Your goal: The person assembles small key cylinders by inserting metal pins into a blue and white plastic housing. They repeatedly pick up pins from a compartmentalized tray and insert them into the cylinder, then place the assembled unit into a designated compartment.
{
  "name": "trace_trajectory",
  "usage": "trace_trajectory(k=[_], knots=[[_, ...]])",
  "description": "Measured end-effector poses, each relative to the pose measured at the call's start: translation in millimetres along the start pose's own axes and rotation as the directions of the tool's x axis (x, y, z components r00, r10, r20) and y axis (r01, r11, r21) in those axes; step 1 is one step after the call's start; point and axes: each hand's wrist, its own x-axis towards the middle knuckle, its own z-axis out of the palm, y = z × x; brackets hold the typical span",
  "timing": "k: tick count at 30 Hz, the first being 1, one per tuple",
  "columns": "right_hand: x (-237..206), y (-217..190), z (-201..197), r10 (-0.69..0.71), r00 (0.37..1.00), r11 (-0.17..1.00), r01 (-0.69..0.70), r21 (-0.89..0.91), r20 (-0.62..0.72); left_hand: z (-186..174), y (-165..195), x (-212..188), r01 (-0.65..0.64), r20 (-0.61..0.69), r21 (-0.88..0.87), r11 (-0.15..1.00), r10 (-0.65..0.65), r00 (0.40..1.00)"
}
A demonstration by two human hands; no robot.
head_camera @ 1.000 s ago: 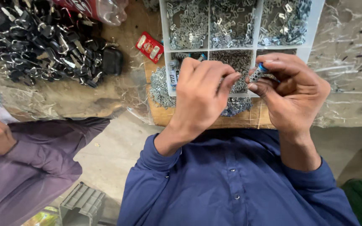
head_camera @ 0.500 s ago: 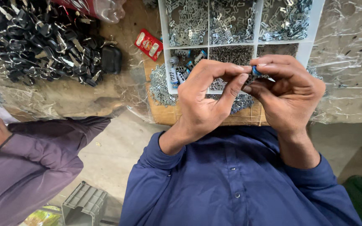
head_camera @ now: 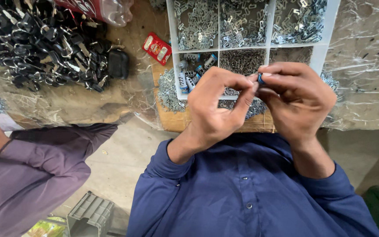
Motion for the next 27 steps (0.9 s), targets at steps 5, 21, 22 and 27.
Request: trace_trajectory(k=[5,21,22,27], knots=[[-0.8,0.3,-2.0,0.064,0.998,0.998,-0.064,0.018,-0.014,3.7,-4.7,-5.3,0.138,0.029,-0.168,0.976,-0.135,0.990],[3.9,-7.1,2.2,0.084,0.995,0.992,-0.078,0.103,-0.054,10.6,-0.9,-6.3,0.050,-0.054,-0.051,0.997,-0.053,0.997],[3.2,-8.8,1.7,0.052,0.998,0.998,-0.050,0.035,-0.042,10.7,0.7,-5.2,0.032,-0.057,-0.025,0.999,-0.033,0.998],[5.0,-13.6,1.5,-0.049,0.998,0.994,0.046,-0.101,-0.026,4.6,10.3,6.3,-0.042,-0.031,0.009,0.999,0.042,0.999]])
